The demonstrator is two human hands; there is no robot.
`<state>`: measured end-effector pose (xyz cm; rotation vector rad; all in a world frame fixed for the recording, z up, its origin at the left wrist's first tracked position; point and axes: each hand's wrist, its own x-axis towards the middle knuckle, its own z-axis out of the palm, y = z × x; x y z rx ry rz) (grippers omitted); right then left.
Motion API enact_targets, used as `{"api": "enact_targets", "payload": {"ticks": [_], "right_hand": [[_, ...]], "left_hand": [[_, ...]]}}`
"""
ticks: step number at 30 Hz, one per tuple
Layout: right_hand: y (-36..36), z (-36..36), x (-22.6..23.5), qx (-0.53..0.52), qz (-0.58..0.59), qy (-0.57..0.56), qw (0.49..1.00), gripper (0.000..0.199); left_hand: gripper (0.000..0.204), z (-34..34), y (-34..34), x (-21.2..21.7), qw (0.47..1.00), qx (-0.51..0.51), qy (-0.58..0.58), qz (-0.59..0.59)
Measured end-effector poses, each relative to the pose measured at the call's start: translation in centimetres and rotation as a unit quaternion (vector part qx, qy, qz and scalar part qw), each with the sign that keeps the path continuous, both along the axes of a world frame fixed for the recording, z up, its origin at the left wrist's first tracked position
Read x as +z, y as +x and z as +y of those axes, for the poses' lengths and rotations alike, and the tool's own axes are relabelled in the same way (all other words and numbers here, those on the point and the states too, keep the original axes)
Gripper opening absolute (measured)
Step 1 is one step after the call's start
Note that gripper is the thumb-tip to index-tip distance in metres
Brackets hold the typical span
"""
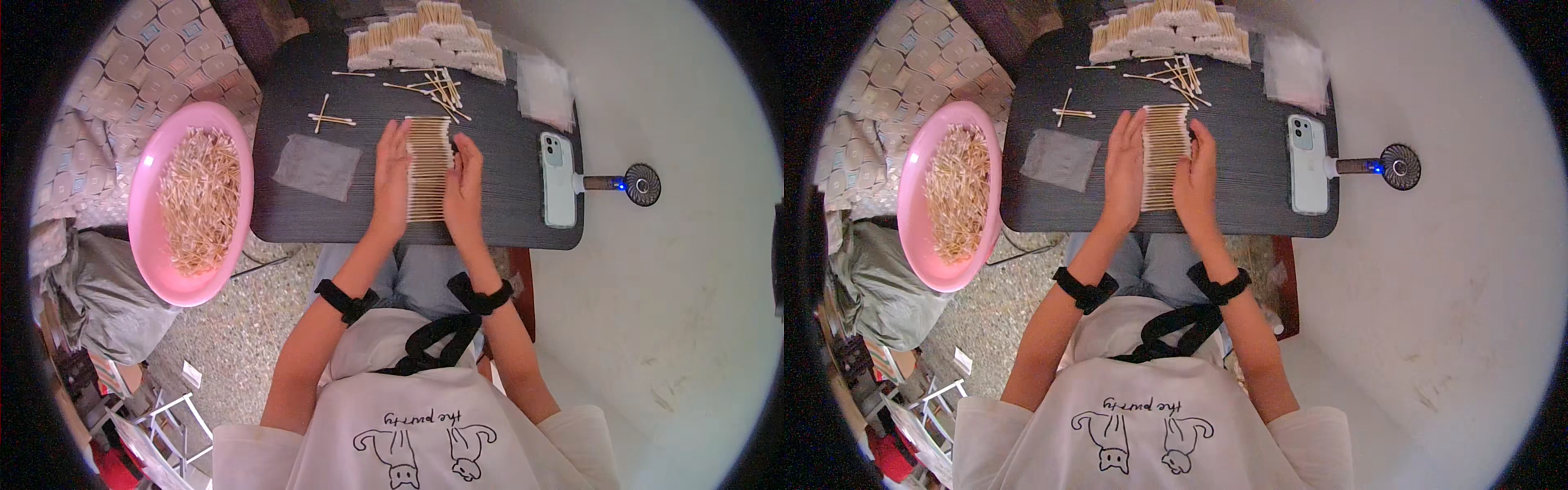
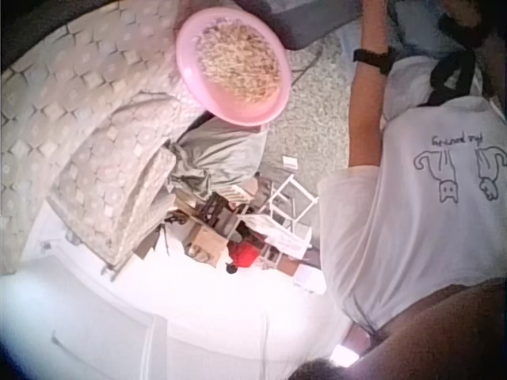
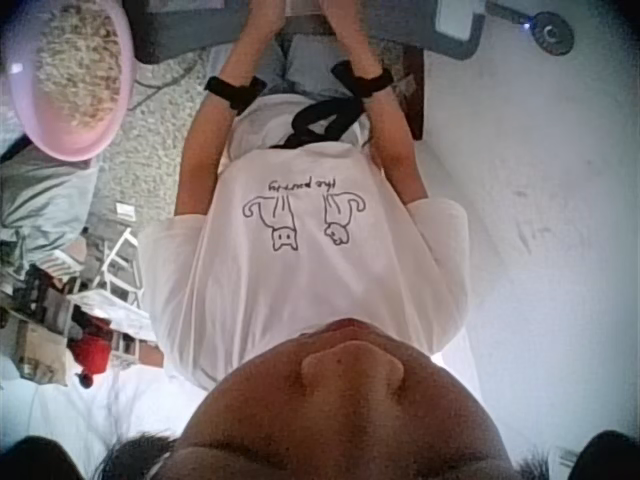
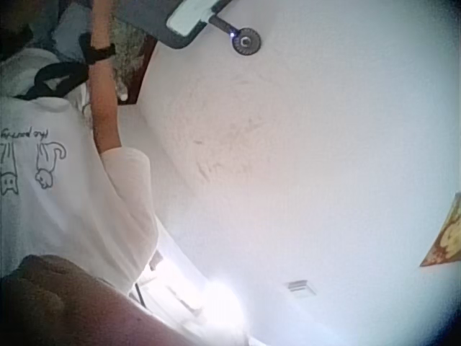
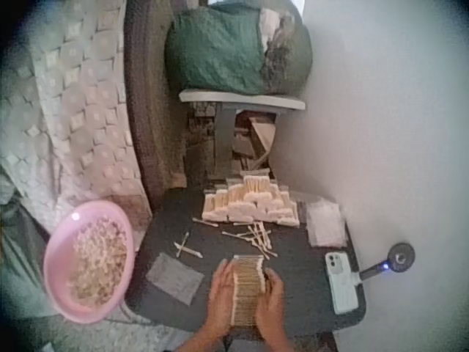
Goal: The person is sorting cotton swabs and packaging them into small plastic bags.
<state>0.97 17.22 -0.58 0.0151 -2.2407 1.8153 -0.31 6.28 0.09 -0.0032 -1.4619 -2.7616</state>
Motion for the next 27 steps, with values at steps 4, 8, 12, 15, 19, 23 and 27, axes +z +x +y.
{"api": "enact_targets", "payload": {"ticks": [4, 8, 12, 15, 19, 23, 27], "right_hand": [[-1.6, 1.9, -1.0, -0.031, 0.025, -0.035, 0.999, 0.049], [-3.4, 1.6, -1.4, -0.028, 0.049, 0.014, 0.998, 0.048], [-3.5, 0.0, -0.2, 0.002, 0.012, 0.006, 1.0, 0.047], [-4.2, 1.0, -0.7, -0.019, 0.029, -0.044, 0.998, 0.046], [-4.7, 1.7, -0.5, -0.036, 0.016, -0.054, 0.998, 0.044], [-5.1, 0.1, -0.1, -0.024, 0.006, -0.051, 0.998, 0.045], [-4.7, 0.3, -0.5, -0.007, 0.04, -0.031, 0.999, 0.046]], "left_hand": [[0.052, -1.3, -1.4, -0.3, 0.999, 0.037, 0.002, 0.023], [0.051, 0.2, -2.9, 0.3, 0.999, 0.039, 0.012, -0.006], [0.051, 0.3, -3.3, -0.9, 0.998, 0.026, -0.056, 0.026], [0.052, 0.2, -3.7, -0.4, 0.999, 0.038, 0.001, 0.012], [0.051, -0.3, -4.8, -0.3, 0.995, 0.066, 0.068, 0.014], [0.051, 0.5, -6.2, -0.6, 0.997, 0.057, 0.047, -0.01], [0.046, -0.2, -6.1, -1.5, 0.997, 0.055, -0.037, 0.045]]}}
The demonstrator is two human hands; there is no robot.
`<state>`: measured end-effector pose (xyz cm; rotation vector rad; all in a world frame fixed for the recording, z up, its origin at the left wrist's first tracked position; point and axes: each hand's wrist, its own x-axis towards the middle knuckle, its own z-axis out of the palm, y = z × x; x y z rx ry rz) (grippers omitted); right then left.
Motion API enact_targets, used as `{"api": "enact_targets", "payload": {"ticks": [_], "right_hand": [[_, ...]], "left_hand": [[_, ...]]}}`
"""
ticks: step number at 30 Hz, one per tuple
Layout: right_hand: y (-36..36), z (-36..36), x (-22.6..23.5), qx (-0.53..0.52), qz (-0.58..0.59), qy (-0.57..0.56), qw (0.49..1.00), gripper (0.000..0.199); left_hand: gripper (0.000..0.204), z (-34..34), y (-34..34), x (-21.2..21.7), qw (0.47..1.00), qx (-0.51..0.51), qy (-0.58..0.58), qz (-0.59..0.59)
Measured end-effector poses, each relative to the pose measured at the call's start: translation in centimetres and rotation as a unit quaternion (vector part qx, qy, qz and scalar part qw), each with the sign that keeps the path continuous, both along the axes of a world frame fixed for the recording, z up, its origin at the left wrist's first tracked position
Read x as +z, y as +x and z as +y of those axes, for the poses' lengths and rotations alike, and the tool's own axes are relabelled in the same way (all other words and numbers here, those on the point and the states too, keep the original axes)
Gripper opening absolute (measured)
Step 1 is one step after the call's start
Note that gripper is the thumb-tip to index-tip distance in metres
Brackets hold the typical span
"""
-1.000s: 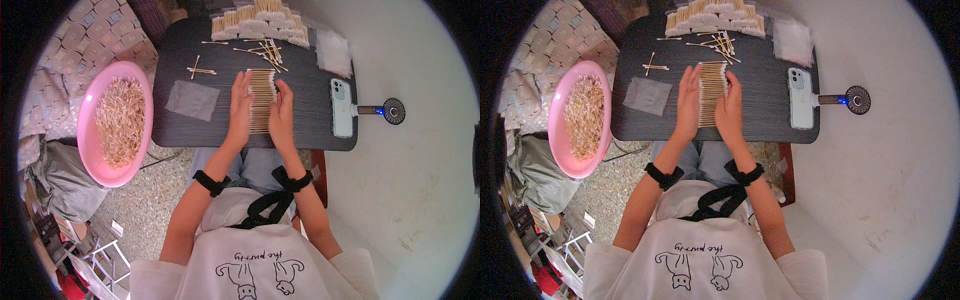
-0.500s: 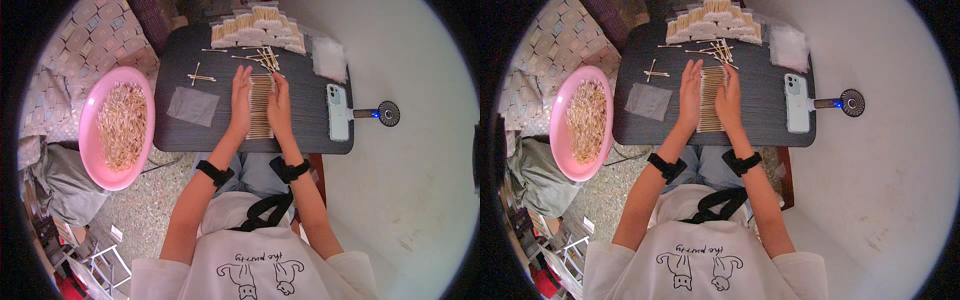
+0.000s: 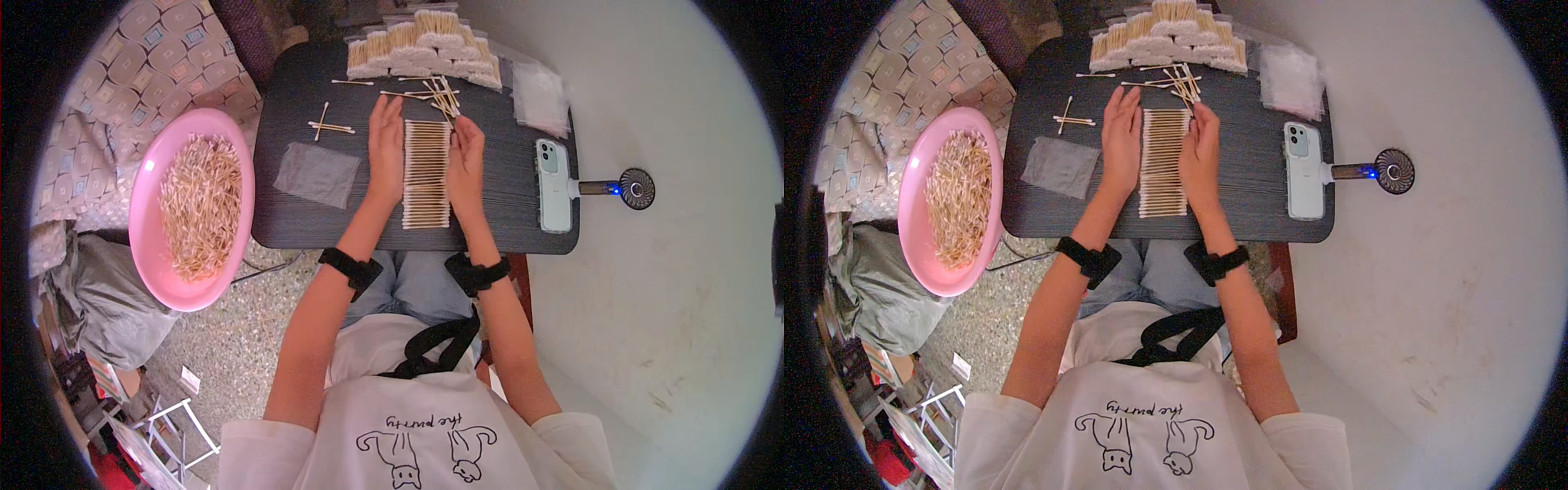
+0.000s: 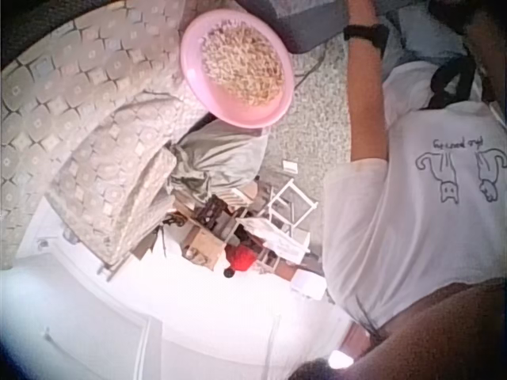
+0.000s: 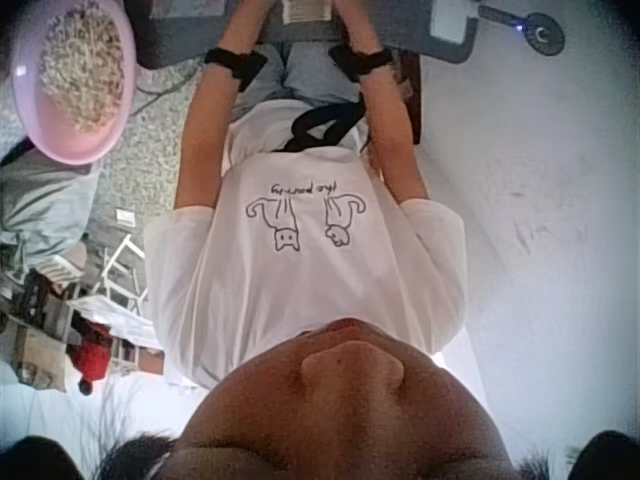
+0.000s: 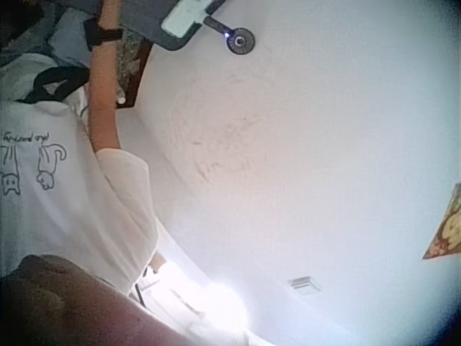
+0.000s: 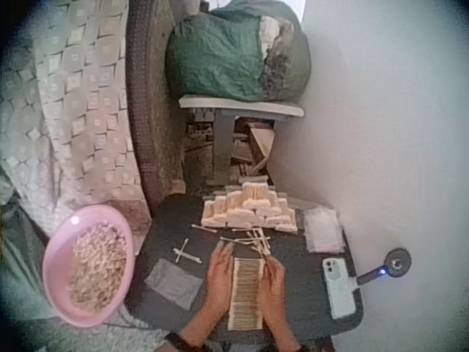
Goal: The person is sorting cotton swabs and packaging them into small plastic bags.
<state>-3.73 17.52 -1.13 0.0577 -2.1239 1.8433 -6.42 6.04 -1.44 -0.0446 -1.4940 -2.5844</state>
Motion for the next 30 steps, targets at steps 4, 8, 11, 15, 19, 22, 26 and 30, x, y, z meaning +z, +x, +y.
{"api": "enact_targets", "payload": {"ticks": [4, 8, 11, 15, 19, 22, 26, 30], "right_hand": [[3.7, 1.8, 0.2, 0.036, -0.007, 0.169, 0.985, 0.046], [8.1, 2.0, 1.8, 0.084, -0.019, 0.261, 0.962, 0.047], [9.7, 2.3, 2.0, 0.121, 0.003, 0.411, 0.904, 0.052], [10.3, 2.0, 2.0, 0.128, 0.01, 0.547, 0.827, 0.059], [9.9, 1.6, 2.1, 0.107, 0.002, 0.534, 0.839, 0.059], [9.0, 1.3, 2.2, 0.084, 0.0, 0.52, 0.85, 0.055], [8.2, 0.9, 1.5, 0.071, -0.002, 0.55, 0.832, 0.055], [8.1, 0.8, 1.3, 0.055, 0.009, 0.565, 0.823, 0.056]], "left_hand": [[0.046, -1.4, 4.1, 1.5, 0.978, -0.031, -0.206, -0.009], [0.052, -2.8, 9.0, 1.9, 0.92, -0.098, -0.377, 0.032], [0.056, -3.4, 10.9, 2.1, 0.782, -0.115, -0.593, 0.154], [0.058, -3.3, 11.7, 2.0, 0.669, -0.12, -0.705, 0.201], [0.059, -3.0, 11.3, 1.7, 0.646, -0.105, -0.728, 0.203], [0.059, -3.0, 10.1, 1.6, 0.652, -0.08, -0.725, 0.207], [0.058, -3.0, 9.1, 1.6, 0.644, -0.066, -0.733, 0.21], [0.057, -2.9, 9.2, 1.6, 0.632, -0.073, -0.743, 0.206]]}}
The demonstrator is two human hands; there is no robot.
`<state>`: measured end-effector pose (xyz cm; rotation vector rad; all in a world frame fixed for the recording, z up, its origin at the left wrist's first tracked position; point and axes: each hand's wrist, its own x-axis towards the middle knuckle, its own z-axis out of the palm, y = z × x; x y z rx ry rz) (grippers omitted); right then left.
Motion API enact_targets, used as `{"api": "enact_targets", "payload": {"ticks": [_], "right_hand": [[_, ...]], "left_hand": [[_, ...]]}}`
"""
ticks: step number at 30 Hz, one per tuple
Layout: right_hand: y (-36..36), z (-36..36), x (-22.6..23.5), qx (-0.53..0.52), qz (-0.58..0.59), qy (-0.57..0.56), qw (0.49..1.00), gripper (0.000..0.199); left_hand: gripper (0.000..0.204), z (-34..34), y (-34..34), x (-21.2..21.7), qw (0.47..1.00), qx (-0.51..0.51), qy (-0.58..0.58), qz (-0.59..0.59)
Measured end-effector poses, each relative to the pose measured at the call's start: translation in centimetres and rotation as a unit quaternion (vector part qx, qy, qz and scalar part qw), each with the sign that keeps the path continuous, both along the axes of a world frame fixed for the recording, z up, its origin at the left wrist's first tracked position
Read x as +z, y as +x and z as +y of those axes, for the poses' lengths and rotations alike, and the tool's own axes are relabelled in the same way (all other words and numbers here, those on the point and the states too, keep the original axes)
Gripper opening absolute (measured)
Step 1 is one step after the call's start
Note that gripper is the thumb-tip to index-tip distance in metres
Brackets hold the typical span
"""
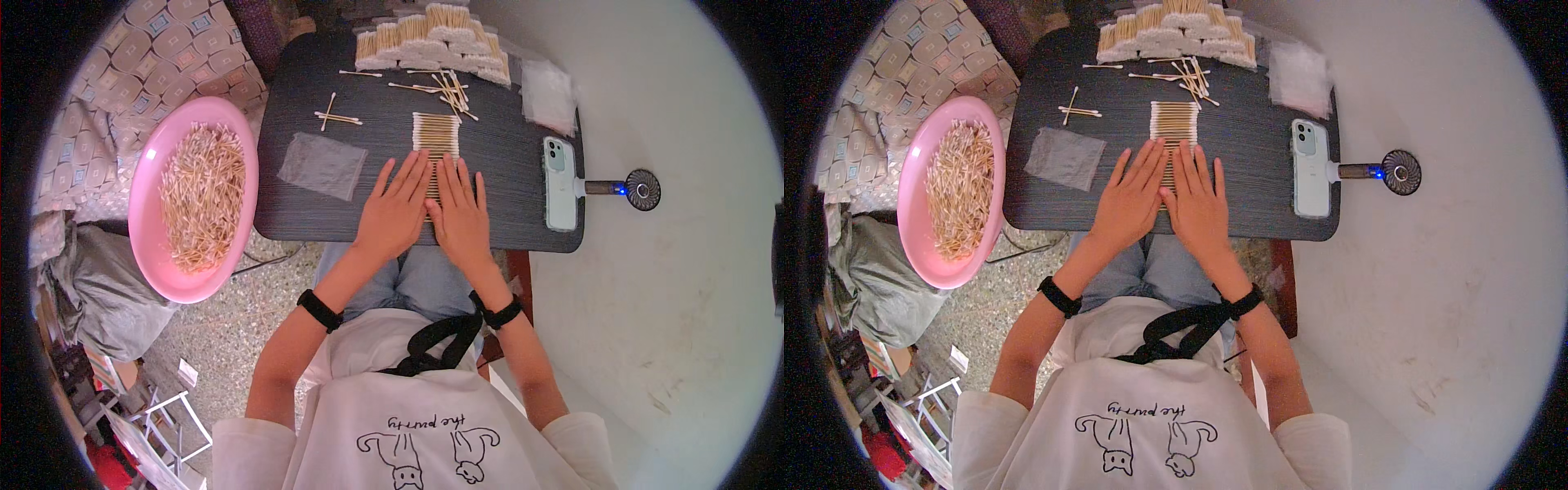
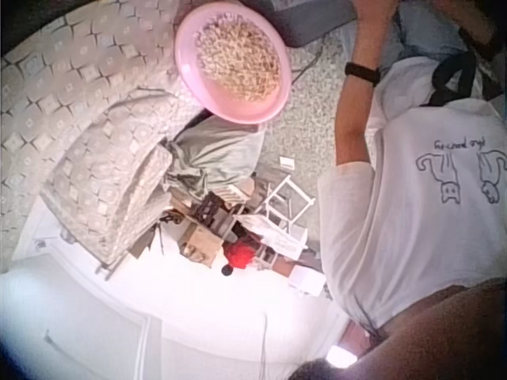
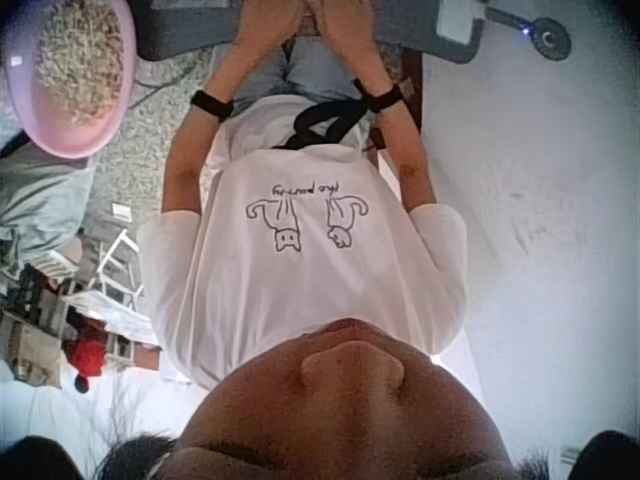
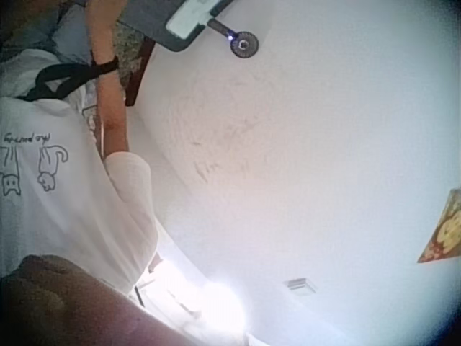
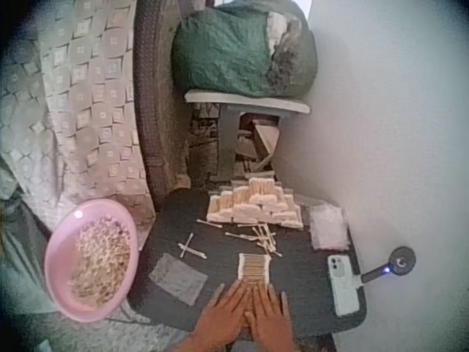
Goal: The person is sorting cotton swabs and packaging them into small plastic bags.
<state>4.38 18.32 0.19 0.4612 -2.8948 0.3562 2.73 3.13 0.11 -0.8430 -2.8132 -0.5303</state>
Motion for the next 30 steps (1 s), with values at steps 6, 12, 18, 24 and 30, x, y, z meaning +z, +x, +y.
{"api": "enact_targets", "payload": {"ticks": [6, 12, 18, 24, 30], "right_hand": [[0.5, 0.5, 0.3, 0.028, -0.016, -0.054, 0.998, 0.055], [0.0, 1.5, 0.8, 0.069, -0.026, -0.053, 0.996, 0.06], [0.5, 2.0, 1.5, 0.12, -0.046, -0.099, 0.987, 0.066], [0.6, 2.1, 1.0, 0.137, -0.021, -0.049, 0.989, 0.066], [0.5, 1.8, 0.8, 0.114, -0.011, -0.018, 0.993, 0.063]], "left_hand": [[0.055, -0.2, 0.5, -0.3, 1.0, -0.001, -0.005, 0.005], [0.054, -0.6, 0.2, -0.2, 0.999, -0.028, 0.032, 0.002], [0.06, -2.3, 0.4, 1.3, 0.994, -0.1, 0.027, -0.037], [0.061, -2.5, 0.8, 0.4, 0.994, -0.111, 0.019, -0.013], [0.056, -1.9, 0.6, -0.6, 0.996, -0.082, 0.036, 0.006]]}}
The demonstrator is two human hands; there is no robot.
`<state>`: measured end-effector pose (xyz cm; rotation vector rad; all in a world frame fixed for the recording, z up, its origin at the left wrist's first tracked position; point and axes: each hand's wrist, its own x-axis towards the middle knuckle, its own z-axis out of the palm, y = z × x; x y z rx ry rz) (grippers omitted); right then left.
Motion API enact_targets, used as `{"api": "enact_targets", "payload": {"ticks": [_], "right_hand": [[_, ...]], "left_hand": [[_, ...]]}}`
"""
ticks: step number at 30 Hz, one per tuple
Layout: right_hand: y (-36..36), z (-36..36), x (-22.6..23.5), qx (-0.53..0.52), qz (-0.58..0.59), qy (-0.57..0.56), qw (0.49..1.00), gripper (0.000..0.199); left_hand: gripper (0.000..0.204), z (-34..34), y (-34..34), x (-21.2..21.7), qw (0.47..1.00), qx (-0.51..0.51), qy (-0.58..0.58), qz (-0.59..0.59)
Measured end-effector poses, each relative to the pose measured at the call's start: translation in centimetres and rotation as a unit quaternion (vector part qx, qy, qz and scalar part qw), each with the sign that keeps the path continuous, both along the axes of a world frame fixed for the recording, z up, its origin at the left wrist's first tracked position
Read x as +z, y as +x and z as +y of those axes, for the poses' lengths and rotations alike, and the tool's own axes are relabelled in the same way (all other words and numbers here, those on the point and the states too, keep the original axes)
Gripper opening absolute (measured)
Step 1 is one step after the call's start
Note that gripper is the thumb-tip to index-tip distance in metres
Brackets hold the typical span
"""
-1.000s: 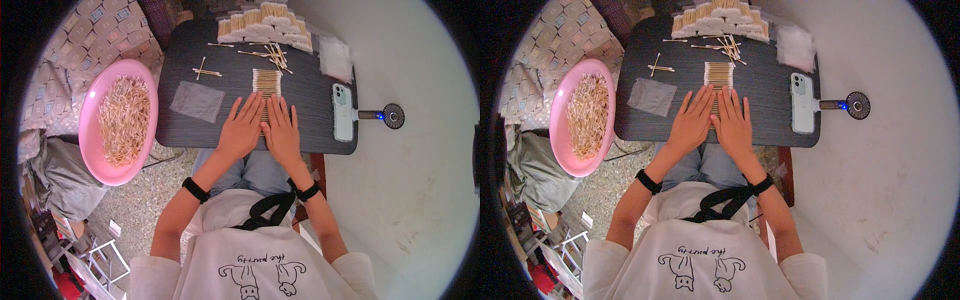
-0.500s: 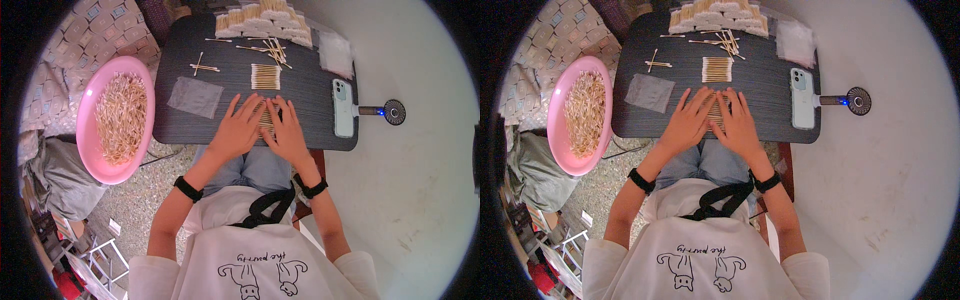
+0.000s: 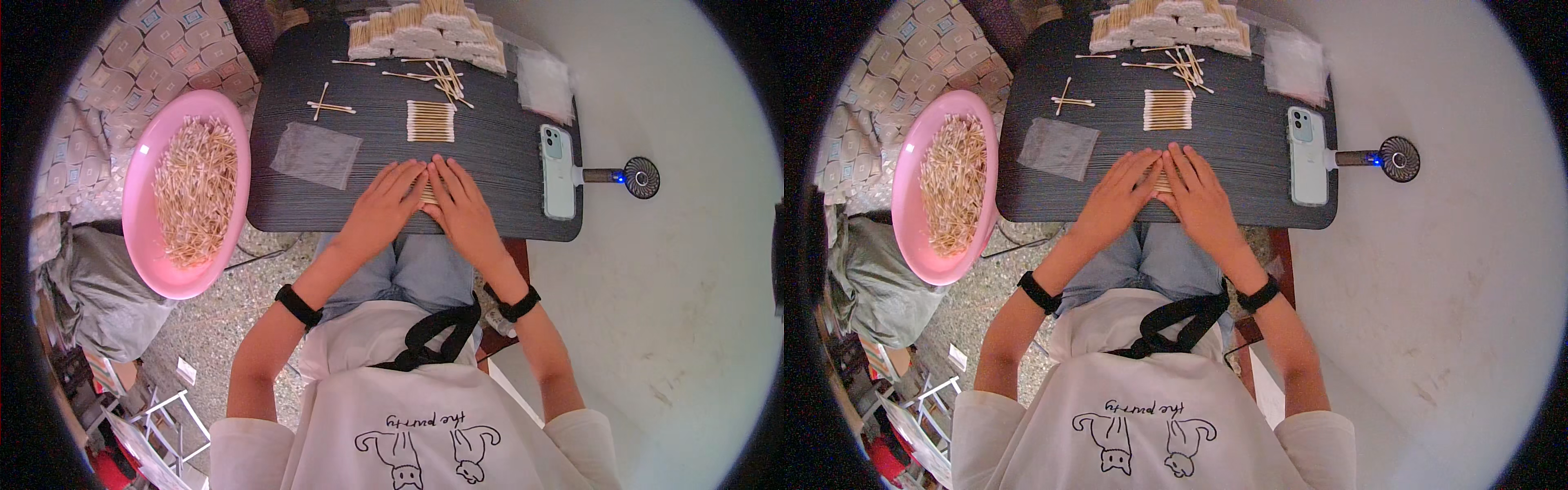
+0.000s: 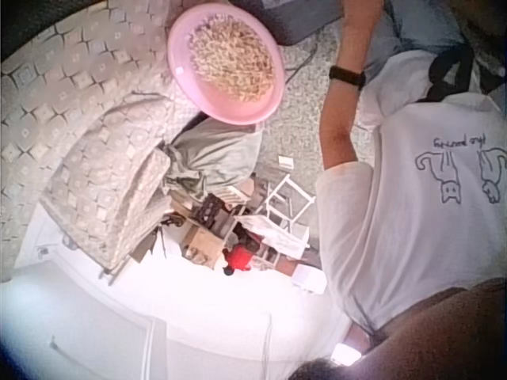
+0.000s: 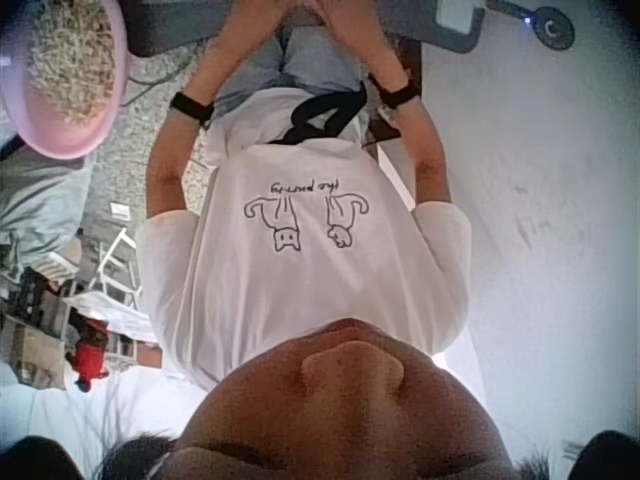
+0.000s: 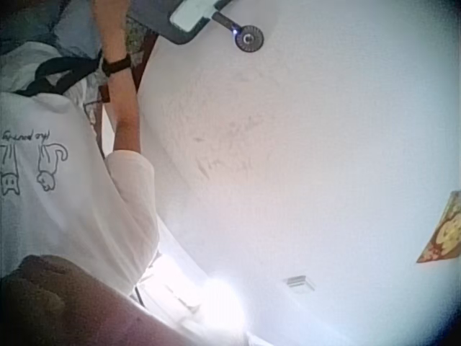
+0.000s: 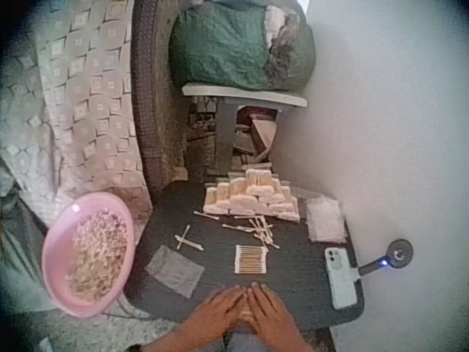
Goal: The person is sorting cotton swabs and packaging them into small plastic bags.
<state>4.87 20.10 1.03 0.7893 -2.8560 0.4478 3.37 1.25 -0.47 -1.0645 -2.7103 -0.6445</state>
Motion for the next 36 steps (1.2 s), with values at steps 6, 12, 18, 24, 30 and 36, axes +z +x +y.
{"api": "enact_targets", "payload": {"ticks": [6, 12, 18, 24, 30, 36], "right_hand": [[0.2, 0.4, 0.0, 0.013, -0.002, -0.004, 1.0, 0.061], [0.0, -0.6, 0.3, -0.012, 0.038, 0.012, 0.999, 0.052], [-0.9, -1.0, 0.6, -0.024, 0.07, 0.022, 0.997, 0.034], [-1.5, -1.6, 0.8, -0.016, 0.056, 0.062, 0.996, 0.017], [-1.8, -1.5, 0.4, -0.005, 0.033, 0.101, 0.994, 0.016], [-1.3, -1.5, 0.1, -0.022, 0.056, 0.045, 0.997, 0.014]], "left_hand": [[0.052, -0.1, -0.4, -0.3, 0.999, -0.021, 0.039, -0.003], [0.05, 0.0, -0.2, 0.2, 0.999, -0.013, 0.04, 0.009], [0.049, 0.8, -0.8, 1.3, 0.999, 0.01, -0.012, 0.028], [0.031, 1.7, -1.1, 0.7, 0.991, 0.034, -0.1, 0.081], [0.023, 1.9, -1.1, 0.7, 0.988, 0.05, -0.105, 0.104], [0.021, 1.5, -1.3, 0.3, 0.989, 0.032, -0.112, 0.09]]}}
